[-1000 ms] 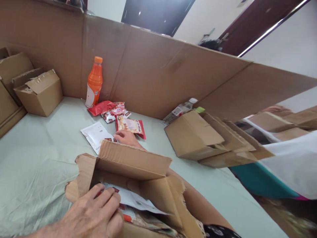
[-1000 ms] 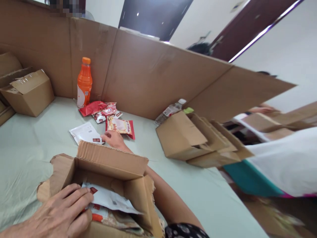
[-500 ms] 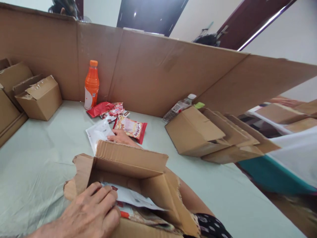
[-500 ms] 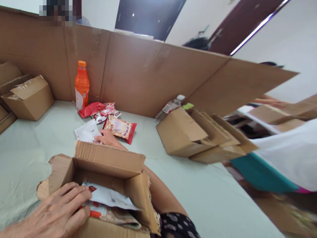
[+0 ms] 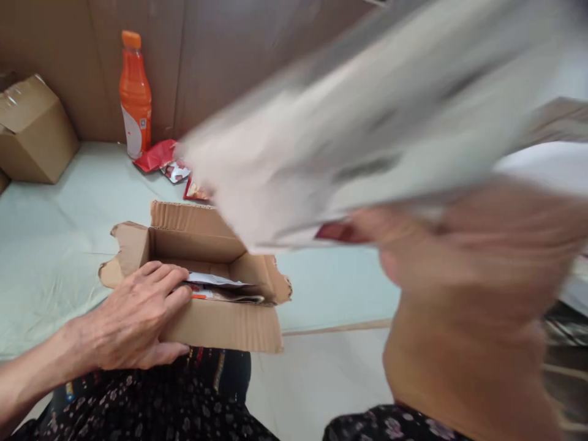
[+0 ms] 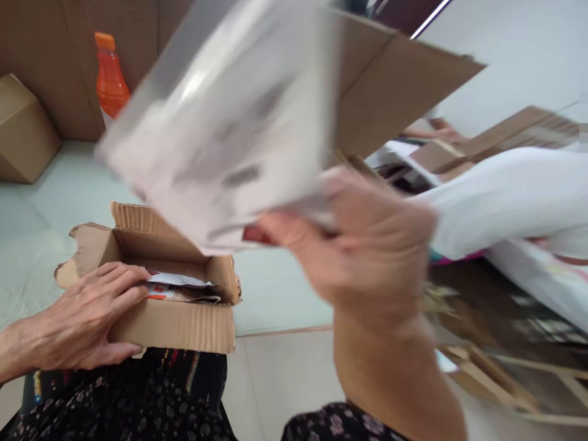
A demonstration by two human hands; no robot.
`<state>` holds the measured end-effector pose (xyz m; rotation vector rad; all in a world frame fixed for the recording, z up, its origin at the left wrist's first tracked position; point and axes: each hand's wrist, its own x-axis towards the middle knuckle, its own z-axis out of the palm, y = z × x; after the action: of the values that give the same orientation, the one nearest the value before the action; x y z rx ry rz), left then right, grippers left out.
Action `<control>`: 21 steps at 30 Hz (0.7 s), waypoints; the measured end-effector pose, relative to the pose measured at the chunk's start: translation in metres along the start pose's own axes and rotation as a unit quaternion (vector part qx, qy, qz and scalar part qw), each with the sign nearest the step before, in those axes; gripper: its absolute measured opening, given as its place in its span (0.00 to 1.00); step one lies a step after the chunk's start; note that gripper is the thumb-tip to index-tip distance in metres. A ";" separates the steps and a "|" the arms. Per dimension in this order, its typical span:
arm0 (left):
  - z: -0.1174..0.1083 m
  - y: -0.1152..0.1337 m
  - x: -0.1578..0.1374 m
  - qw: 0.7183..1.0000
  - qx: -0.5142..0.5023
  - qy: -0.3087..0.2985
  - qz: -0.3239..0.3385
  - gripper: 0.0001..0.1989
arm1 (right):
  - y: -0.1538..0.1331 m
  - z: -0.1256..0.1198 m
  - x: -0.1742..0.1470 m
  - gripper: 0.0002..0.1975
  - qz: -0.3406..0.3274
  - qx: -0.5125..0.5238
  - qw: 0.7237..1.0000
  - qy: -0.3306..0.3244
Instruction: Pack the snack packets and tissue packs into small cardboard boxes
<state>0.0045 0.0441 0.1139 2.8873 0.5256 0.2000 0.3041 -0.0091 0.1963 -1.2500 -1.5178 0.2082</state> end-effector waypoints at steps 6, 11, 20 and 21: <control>-0.001 0.005 -0.003 1.000 0.007 0.002 -0.022 0.23 | 0.011 0.040 -0.018 0.14 -0.090 -0.204 0.916 -0.333; 0.007 0.012 -0.012 0.997 0.018 0.066 -0.035 0.24 | 0.026 0.077 -0.011 0.15 -0.054 -0.263 0.831 -0.486; 0.014 0.012 -0.015 0.996 0.008 0.069 -0.049 0.23 | 0.016 0.048 0.001 0.12 -0.106 -0.130 0.939 -0.300; 0.015 0.011 -0.015 0.996 0.004 0.069 -0.048 0.24 | 0.017 0.044 0.005 0.10 -0.093 -0.113 0.957 -0.250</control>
<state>-0.0031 0.0260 0.1004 2.8620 0.6896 0.3845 0.2795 0.0226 0.1704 -1.2805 -2.1360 0.2431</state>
